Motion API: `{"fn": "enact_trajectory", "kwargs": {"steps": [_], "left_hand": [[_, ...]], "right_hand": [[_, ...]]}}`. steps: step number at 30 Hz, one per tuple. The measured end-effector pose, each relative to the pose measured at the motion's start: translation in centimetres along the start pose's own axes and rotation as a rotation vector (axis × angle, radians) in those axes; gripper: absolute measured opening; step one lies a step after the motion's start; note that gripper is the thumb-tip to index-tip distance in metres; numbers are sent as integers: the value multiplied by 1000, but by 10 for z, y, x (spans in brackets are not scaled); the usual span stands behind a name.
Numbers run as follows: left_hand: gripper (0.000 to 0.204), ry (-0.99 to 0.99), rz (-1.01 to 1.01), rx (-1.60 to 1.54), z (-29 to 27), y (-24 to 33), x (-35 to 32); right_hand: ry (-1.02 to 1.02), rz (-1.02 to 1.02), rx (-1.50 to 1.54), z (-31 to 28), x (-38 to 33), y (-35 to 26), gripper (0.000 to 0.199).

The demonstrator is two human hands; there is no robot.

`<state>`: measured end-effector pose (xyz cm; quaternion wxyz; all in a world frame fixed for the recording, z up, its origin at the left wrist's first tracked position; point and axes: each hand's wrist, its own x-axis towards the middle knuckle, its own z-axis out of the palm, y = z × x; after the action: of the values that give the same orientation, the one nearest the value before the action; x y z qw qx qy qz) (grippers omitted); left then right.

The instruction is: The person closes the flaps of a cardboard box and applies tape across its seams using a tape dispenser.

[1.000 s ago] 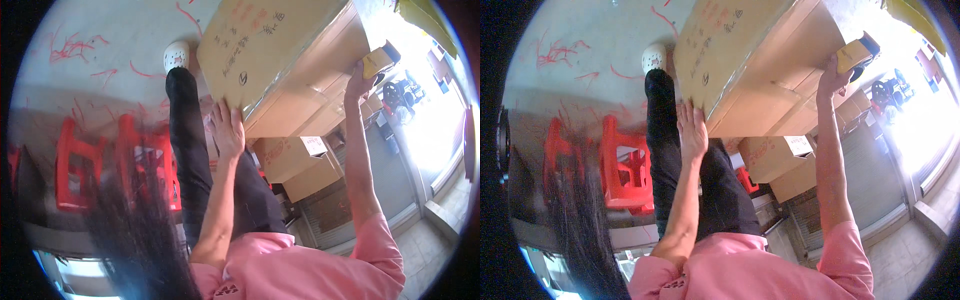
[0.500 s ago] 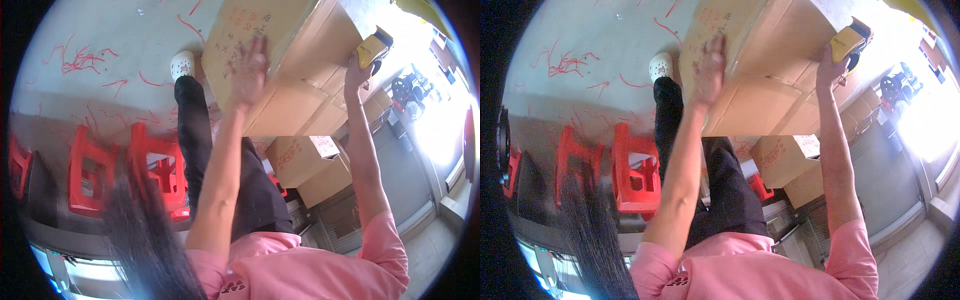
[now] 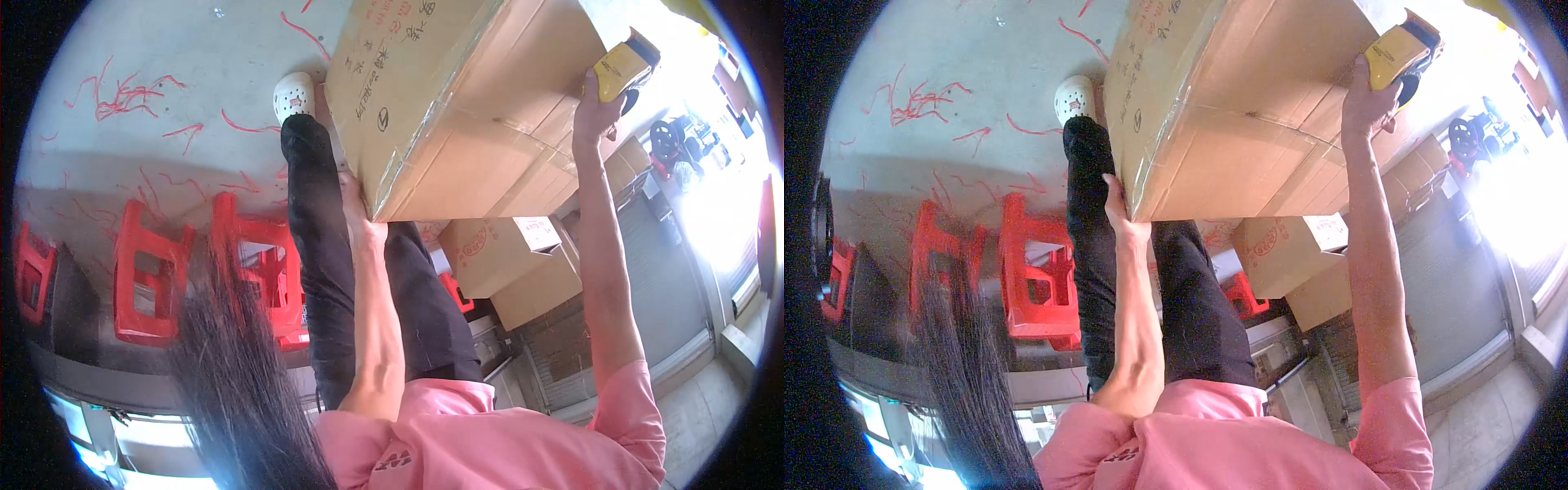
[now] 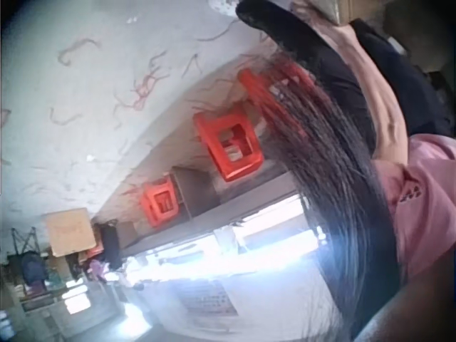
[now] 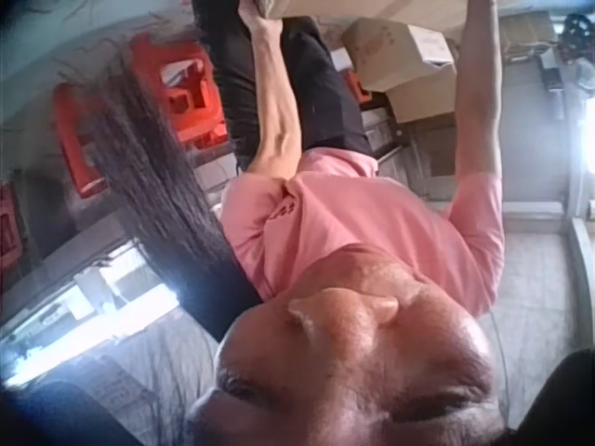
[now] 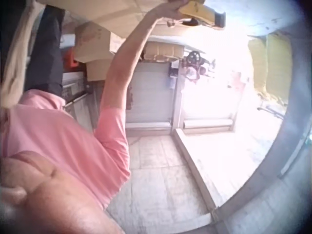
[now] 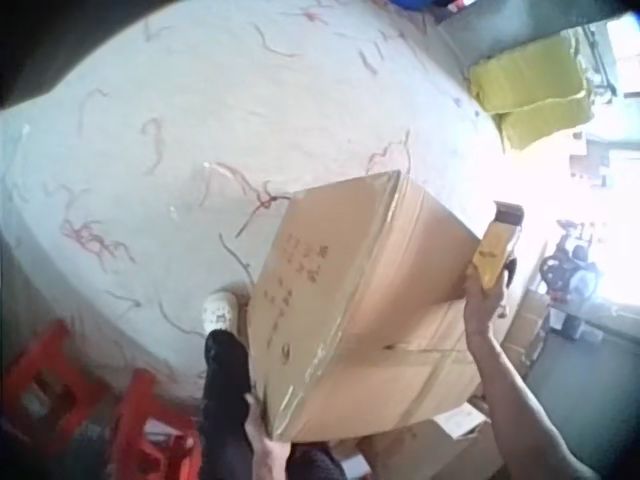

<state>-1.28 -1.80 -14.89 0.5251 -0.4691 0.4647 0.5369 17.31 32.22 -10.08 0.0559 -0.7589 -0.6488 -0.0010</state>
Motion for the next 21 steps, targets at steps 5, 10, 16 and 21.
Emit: {"fn": "enact_trajectory", "kwargs": {"steps": [5,10,16,21], "left_hand": [[50,-81,-11,372,-16,18,11],[66,-149,-48,387,11,34,23],[73,-175,208,413,29,35,36],[68,-55,826,1304,73,56,-16]], "right_hand": [[-3,22,-52,-2,-7,-4,57],[72,-46,17,6,10,18,59],[47,1,-83,3,-5,-4,62],[17,85,-191,-8,-1,-11,62]]}}
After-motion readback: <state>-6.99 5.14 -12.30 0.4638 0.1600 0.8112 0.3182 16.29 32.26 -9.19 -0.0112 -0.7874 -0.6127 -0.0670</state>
